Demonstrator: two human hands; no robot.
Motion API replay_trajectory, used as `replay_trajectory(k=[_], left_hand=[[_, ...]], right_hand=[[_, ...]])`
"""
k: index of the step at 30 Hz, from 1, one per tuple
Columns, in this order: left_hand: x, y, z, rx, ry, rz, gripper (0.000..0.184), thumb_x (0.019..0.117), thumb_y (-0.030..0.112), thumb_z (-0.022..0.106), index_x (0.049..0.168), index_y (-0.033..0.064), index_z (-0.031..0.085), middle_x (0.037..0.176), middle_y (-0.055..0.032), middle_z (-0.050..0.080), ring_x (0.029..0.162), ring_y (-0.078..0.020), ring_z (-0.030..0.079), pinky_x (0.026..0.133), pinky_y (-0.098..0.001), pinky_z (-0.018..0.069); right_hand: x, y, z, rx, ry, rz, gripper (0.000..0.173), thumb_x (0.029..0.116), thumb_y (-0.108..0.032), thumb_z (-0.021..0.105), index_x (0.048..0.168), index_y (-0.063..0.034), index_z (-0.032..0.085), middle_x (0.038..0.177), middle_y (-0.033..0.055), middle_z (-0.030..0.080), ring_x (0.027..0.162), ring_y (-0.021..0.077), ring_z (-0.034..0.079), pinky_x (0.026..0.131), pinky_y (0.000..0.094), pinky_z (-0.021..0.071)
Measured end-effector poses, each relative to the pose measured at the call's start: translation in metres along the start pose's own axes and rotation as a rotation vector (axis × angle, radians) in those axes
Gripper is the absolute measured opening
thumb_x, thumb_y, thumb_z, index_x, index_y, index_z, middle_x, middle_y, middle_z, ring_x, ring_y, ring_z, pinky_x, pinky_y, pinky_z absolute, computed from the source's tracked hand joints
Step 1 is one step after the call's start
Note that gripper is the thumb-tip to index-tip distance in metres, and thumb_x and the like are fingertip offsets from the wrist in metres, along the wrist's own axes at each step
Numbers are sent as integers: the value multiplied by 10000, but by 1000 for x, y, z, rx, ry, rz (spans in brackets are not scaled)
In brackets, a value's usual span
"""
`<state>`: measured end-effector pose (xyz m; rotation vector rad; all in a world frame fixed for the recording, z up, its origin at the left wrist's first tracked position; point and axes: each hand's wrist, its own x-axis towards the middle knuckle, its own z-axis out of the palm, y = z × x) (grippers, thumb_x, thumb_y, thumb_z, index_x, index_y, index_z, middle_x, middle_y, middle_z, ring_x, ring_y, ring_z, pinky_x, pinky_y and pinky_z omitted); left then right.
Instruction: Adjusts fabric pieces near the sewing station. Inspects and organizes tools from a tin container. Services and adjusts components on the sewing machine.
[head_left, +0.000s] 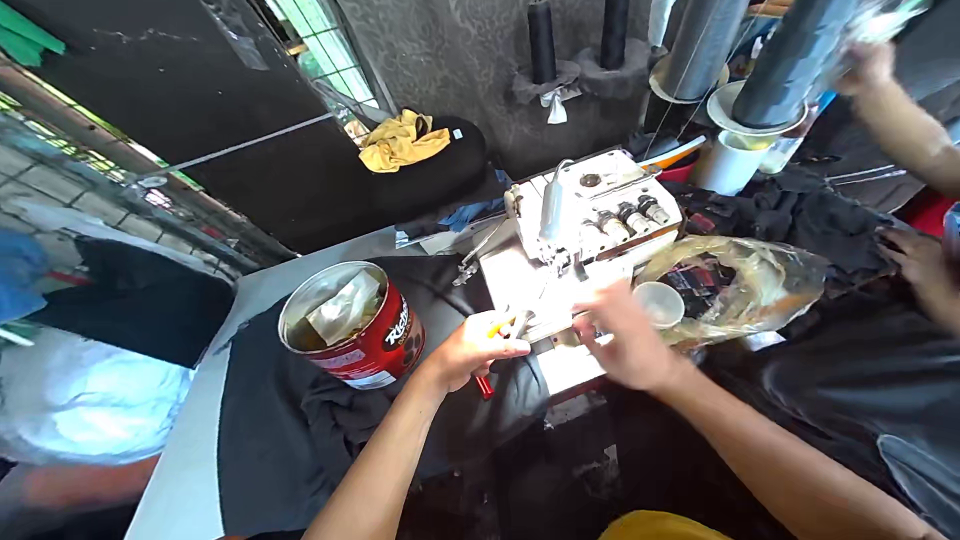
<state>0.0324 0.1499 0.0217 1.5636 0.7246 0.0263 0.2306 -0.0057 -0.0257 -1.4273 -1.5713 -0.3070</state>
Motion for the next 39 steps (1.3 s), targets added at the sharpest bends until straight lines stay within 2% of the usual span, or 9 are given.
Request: replay_trajectory(k=[2,4,7,8,11,15,22,28,39], left_hand=[[3,-4,-8,-95,-136,48,147,839,210,708,927,213,591,663,98,544,433,24,394,383,-135,330],[6,-11,-16,-229,-231,71,100,878,347,610,839,256,600,604,120,484,433,41,389,398,-124,335],[3,-2,-16,-300,-68,-18,462,1036,290,198,760,209,561,538,102,465,410,33,387,395,-121,336],[5,4,-14,-241,24,-68,484,1092,284,182,764,182,524,533,89,422,396,19,351,377,-125,311],[13,9,-13,-84,145,-149,407,1130,294,262,825,159,496,549,75,373,396,-7,299,372,-141,263],[13,5,-17,-28,121,-107,364,1128,251,328,825,156,506,540,85,371,392,1,306,372,-133,267],[14,2,-21,-8,132,-96,366,1126,238,327,818,149,503,539,82,370,394,-1,308,377,-135,269],[18,12,-21,161,165,-107,318,1127,254,363,887,123,527,575,66,409,420,-14,344,402,-147,284],[22,12,-24,240,179,-66,326,1119,271,383,864,136,536,600,55,419,449,-33,360,424,-170,290]], right_hand=[[7,-12,39,-58,-81,-207,299,1024,-141,554,1289,-79,678,1215,117,722,1078,247,700,927,388,552],[15,-8,67,-30,3,-286,230,1018,-78,566,1170,-42,735,1132,131,757,1028,219,739,905,335,585],[19,-2,79,14,61,-312,224,995,-31,581,1110,-28,773,1090,146,770,1003,218,752,896,315,590],[18,-1,81,20,64,-318,224,991,-26,582,1102,-28,777,1089,146,769,999,221,748,899,318,585],[16,1,84,29,56,-313,224,995,-30,580,1102,-31,777,1091,141,768,1002,227,740,916,328,576],[17,1,87,31,43,-324,225,997,-27,578,1106,-26,775,1099,141,769,1015,227,742,925,326,575],[19,3,90,31,3,-325,226,1005,-43,571,1119,-21,765,1120,138,763,1034,219,737,941,318,568],[21,5,91,24,9,-306,219,1007,-65,584,1128,-27,763,1119,138,760,1026,222,733,938,321,564],[25,4,92,-11,10,-295,217,1000,-94,605,1130,-30,766,1110,127,764,1019,222,735,925,326,567]])
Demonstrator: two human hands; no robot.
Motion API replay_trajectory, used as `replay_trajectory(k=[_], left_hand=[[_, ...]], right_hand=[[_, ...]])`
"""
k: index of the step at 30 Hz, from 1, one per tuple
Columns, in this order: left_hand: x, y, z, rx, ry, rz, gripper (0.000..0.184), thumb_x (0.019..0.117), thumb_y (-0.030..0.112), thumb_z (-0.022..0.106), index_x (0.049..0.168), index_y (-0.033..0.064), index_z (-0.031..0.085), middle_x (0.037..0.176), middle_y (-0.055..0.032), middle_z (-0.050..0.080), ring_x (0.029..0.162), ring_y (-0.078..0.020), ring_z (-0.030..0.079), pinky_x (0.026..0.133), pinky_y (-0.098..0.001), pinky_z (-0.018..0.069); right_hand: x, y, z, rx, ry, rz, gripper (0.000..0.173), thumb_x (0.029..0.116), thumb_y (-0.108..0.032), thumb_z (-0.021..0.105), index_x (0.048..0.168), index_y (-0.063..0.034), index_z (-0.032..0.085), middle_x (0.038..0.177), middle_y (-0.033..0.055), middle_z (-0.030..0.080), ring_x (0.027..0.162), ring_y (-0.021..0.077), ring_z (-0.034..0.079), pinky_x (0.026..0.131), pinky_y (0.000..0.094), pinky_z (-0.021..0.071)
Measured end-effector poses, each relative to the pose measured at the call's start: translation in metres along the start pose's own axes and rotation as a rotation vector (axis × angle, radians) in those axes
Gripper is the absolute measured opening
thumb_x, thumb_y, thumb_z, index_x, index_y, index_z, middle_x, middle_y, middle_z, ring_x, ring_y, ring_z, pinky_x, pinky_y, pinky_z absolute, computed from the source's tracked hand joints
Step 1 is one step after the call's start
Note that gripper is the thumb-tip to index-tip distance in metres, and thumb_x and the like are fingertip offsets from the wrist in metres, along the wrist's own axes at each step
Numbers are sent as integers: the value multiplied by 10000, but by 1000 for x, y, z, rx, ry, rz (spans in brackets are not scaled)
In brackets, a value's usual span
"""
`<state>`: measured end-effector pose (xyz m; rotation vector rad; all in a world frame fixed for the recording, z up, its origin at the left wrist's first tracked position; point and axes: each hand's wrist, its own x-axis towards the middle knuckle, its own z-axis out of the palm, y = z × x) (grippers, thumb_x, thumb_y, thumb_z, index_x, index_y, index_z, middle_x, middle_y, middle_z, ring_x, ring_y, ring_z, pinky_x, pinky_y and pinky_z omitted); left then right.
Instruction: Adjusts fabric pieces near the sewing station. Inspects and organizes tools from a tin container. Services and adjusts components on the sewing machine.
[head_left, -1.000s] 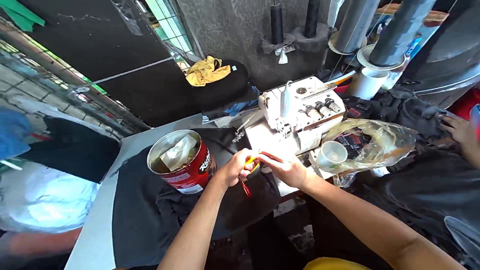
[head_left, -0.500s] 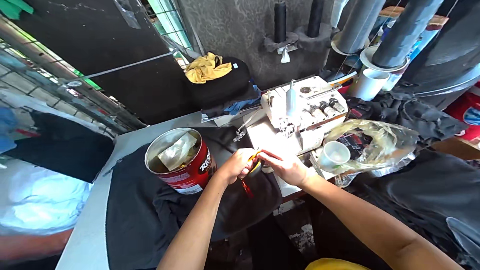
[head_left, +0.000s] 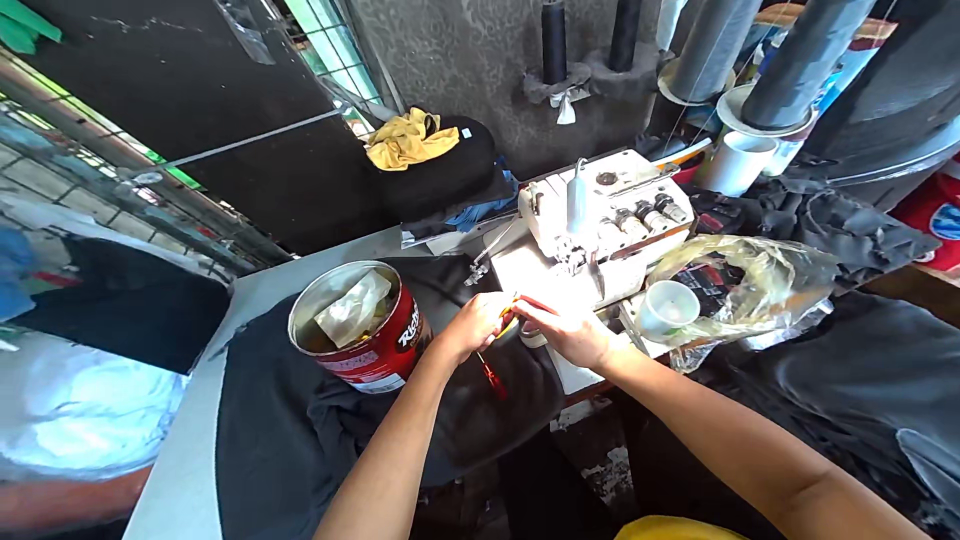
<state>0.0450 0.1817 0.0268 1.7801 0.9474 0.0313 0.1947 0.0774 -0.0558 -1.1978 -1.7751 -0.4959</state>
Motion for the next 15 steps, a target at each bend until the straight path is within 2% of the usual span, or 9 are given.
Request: replay_trajectory(k=[5,15], left_hand=[[1,-6,-2,-21,-3,54,346,1113,243,383,832,156,565,597,79,422,461,-16,359,440,-164,294],[9,-7,-6,32,1,55,326,1109,237,382,859,138,567,612,62,434,474,-30,379,449,-174,312]], right_hand=[[0,-4,1,5,7,12,219,1004,-95,598,1120,-37,775,1110,126,768,1016,215,743,917,322,576],[3,-3,1,1,-22,43,224,983,-88,612,1133,-43,771,1138,126,763,1045,241,738,923,371,575]])
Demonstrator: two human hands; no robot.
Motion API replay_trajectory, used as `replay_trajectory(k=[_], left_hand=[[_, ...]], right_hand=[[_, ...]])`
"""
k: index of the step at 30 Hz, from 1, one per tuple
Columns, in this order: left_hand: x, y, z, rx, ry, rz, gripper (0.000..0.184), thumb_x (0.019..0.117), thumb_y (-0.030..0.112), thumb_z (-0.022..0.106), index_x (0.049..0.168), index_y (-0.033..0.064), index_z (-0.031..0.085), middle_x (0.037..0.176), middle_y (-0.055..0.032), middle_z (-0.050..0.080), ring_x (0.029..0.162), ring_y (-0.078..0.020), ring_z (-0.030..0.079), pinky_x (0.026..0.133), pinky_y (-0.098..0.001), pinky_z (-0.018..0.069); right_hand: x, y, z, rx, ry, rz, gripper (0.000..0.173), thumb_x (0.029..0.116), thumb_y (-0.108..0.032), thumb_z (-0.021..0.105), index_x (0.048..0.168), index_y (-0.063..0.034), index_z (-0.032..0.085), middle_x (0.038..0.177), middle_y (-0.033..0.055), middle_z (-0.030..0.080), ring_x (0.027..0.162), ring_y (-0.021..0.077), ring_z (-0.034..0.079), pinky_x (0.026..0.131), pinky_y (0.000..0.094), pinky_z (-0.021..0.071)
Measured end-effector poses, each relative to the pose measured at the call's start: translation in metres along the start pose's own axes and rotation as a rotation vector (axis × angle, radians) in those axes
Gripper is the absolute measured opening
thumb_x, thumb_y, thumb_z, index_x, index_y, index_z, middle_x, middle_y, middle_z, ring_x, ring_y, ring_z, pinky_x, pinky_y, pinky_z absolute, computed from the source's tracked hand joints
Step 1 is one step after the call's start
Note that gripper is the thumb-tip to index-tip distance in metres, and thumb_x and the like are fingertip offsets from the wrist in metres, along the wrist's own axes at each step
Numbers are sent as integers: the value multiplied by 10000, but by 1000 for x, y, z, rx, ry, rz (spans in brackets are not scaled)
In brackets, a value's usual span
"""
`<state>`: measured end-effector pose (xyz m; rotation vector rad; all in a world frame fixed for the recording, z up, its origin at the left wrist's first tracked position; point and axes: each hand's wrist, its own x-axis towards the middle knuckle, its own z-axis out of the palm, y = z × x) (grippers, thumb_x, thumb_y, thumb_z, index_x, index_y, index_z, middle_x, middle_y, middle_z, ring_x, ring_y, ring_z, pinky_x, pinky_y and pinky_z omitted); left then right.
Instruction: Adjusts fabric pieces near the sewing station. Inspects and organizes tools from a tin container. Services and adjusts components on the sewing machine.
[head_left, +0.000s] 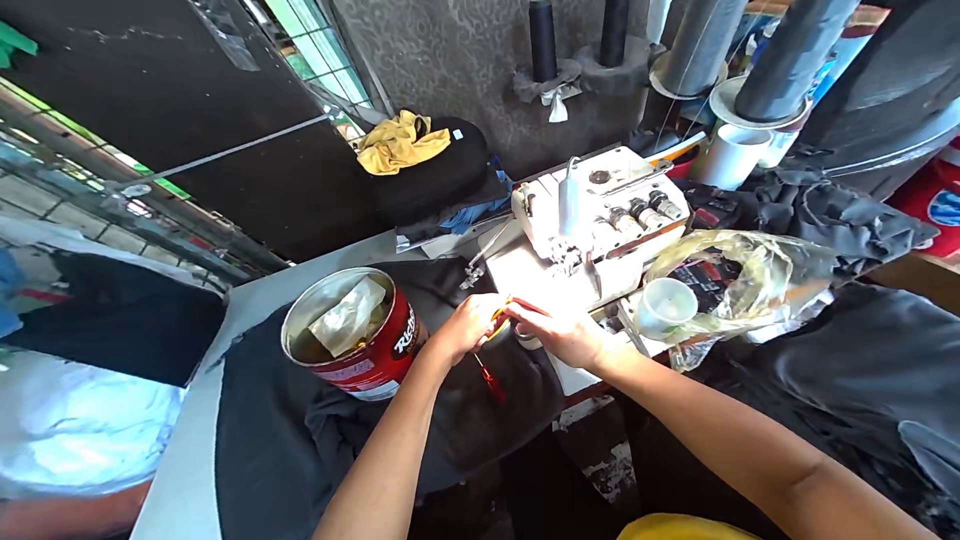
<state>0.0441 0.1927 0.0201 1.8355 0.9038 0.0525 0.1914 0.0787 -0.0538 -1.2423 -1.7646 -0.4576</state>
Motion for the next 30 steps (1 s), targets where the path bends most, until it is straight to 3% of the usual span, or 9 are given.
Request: replay_trajectory(k=[9,13,15,16,18,20,23,26,30], left_hand=[[2,2,0,16,10,5,330,1109,236,392,843,144,563,615,66,447,484,-27,390,457,-174,314],[-5,6,-4,87,-41,69,335,1109,262,353,987,131,636,772,62,511,643,-27,455,591,-214,378],[-12,8,-8,116,-112,129,307,1047,365,372,1040,190,625,803,103,533,674,16,486,599,-185,399],[-14,10,-12,177,-162,176,320,986,425,422,1109,196,609,885,108,556,761,29,516,674,-188,431],[-14,15,-17,376,-230,279,504,912,461,622,1254,92,603,1130,-22,628,1033,-78,582,914,-321,478],[-13,24,-14,626,-192,284,644,818,396,790,1303,25,587,1220,-156,635,1142,-249,604,991,-479,478],[-19,38,-1,841,-14,134,515,824,120,732,1306,8,588,1214,-222,627,1126,-387,619,936,-597,485],[-24,41,8,901,110,33,517,829,90,704,1325,9,580,1267,-201,625,1155,-382,625,953,-586,492],[-24,40,13,919,142,-2,443,805,109,703,1212,-37,610,1216,-208,629,1125,-375,633,918,-572,501]], right_hand=[[1,3,0,4,7,-20,228,996,-101,599,1135,-38,768,1131,125,763,1035,234,737,922,356,571],[1,4,0,18,3,-9,223,983,-93,619,1134,-37,773,1121,130,766,1031,248,743,922,379,578],[1,5,1,23,16,-21,223,991,-93,605,1127,-34,772,1121,127,766,1027,235,740,922,365,576],[1,6,2,21,31,-27,220,992,-88,599,1113,-30,773,1111,127,767,1019,230,739,918,355,575],[2,5,3,27,51,-26,216,984,-60,601,1106,-27,777,1095,128,769,1008,220,741,917,341,577],[4,5,4,34,59,-19,212,979,-55,609,1105,-34,778,1086,123,770,1005,212,743,915,331,581],[9,6,3,35,49,-9,203,953,-41,636,1104,-37,772,1059,111,767,971,216,738,877,347,585],[16,3,4,-35,-21,66,301,944,-81,627,1227,-52,724,1061,88,757,952,229,724,847,399,578],[29,-1,6,-70,-269,269,497,942,-108,589,1439,-80,584,1227,120,704,1136,298,666,941,498,534]])
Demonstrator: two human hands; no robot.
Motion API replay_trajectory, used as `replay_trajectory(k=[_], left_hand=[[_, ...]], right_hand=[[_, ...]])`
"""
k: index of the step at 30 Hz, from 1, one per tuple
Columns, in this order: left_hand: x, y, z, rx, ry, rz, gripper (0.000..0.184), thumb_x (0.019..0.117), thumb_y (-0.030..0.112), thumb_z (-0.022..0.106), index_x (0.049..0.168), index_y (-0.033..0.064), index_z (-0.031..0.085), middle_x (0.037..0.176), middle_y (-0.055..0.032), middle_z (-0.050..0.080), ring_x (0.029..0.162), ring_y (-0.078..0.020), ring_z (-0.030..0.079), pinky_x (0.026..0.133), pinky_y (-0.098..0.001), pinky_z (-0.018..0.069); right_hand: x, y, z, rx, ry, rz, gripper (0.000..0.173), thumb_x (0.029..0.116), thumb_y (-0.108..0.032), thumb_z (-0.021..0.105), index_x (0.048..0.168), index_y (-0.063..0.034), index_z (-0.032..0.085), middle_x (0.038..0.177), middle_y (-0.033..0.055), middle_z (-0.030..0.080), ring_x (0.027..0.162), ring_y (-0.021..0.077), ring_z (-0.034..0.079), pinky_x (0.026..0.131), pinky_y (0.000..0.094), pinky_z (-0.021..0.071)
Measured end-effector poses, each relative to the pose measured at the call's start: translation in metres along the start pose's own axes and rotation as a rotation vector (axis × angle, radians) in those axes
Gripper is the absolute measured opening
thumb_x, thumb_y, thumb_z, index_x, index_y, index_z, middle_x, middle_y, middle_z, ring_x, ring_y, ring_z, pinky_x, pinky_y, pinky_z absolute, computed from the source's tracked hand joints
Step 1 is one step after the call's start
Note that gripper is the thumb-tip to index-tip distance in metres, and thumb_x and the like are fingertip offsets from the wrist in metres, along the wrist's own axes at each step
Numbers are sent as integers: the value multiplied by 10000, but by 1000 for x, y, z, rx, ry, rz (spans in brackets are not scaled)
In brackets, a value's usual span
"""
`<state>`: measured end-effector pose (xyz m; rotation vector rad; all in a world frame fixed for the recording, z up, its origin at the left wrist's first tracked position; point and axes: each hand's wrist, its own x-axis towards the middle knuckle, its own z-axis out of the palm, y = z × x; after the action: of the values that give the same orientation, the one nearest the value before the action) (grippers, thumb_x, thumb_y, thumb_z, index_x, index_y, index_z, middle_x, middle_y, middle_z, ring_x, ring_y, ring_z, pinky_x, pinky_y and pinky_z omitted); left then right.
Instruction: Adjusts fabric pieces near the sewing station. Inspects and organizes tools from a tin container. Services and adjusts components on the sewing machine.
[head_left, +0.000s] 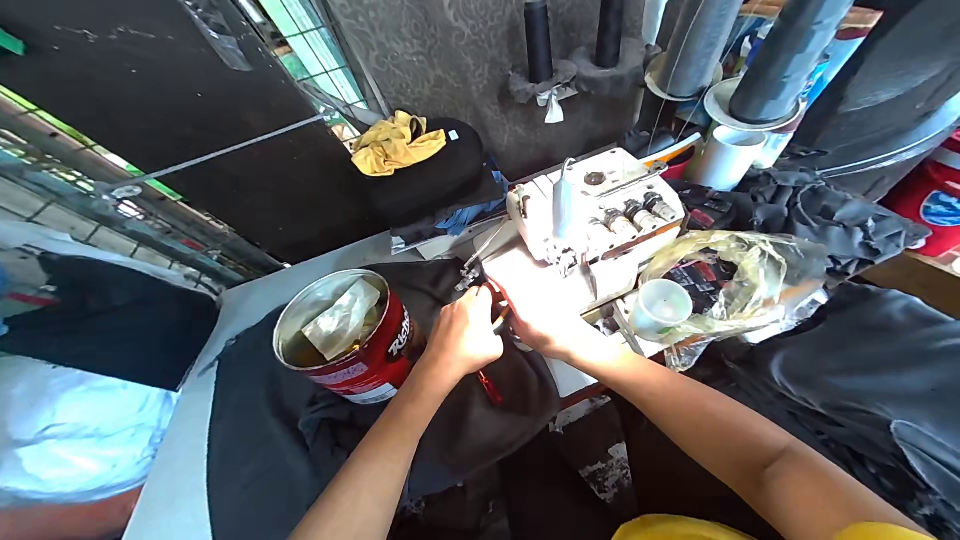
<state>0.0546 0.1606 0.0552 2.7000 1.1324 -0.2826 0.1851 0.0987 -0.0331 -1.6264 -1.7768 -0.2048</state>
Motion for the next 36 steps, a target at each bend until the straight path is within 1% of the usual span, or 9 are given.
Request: replay_trajectory(k=[3,7,9,11,15,19,23,28,36], left_hand=[[0,4,-7,31,-38,-42,391,814,146,716,1146,-38,620,1175,-209,640,1118,-377,633,910,-568,499],[7,-1,-18,53,-102,-36,334,828,174,717,1083,-20,623,1101,-206,651,1083,-375,635,882,-574,501],[11,-1,-23,80,-133,-35,297,828,179,713,1047,1,621,1045,-188,655,1036,-360,644,846,-567,507],[13,0,-28,100,-146,-32,266,826,176,714,1020,18,625,1002,-173,657,993,-350,650,811,-558,512],[14,1,-35,119,-156,-19,225,822,173,713,972,33,622,940,-153,650,941,-339,647,769,-548,505],[14,4,-39,141,-173,-23,197,827,172,707,940,46,607,888,-137,637,893,-328,642,732,-539,498],[14,5,-40,136,-193,-29,213,826,169,705,960,36,608,910,-146,636,910,-331,639,751,-540,501],[13,6,-40,120,-205,-31,240,826,171,701,994,25,611,946,-166,639,933,-352,638,774,-562,499],[14,10,-45,143,-238,-40,221,836,167,699,979,31,601,926,-157,632,918,-344,635,760,-548,498]], right_hand=[[19,-7,-9,9,-296,104,661,944,-124,613,1573,-134,410,1233,162,669,1131,356,639,913,555,505],[41,-7,-17,17,-426,115,464,889,-220,678,1333,-97,618,1098,157,682,1046,346,653,852,556,500],[45,-5,-16,-12,-392,93,313,910,-253,659,1183,-101,665,985,125,683,989,320,665,829,533,512],[45,-4,-14,-13,-347,88,256,923,-257,650,1121,-97,679,944,115,681,963,311,669,817,521,518],[46,-4,-15,14,-328,113,299,908,-264,672,1158,-100,675,953,116,689,955,317,677,791,528,524],[44,-1,-12,32,-245,89,301,876,-295,716,1101,-96,695,926,101,690,939,299,674,802,515,523],[43,0,-12,22,-229,65,293,880,-314,695,1077,-96,694,896,97,686,915,298,679,775,512,524],[42,-3,-17,71,-298,108,337,904,-294,682,1168,-84,681,969,137,691,962,341,675,787,550,519],[41,0,-16,42,-270,88,319,899,-313,680,1135,-98,689,935,113,690,943,319,678,788,534,519]])
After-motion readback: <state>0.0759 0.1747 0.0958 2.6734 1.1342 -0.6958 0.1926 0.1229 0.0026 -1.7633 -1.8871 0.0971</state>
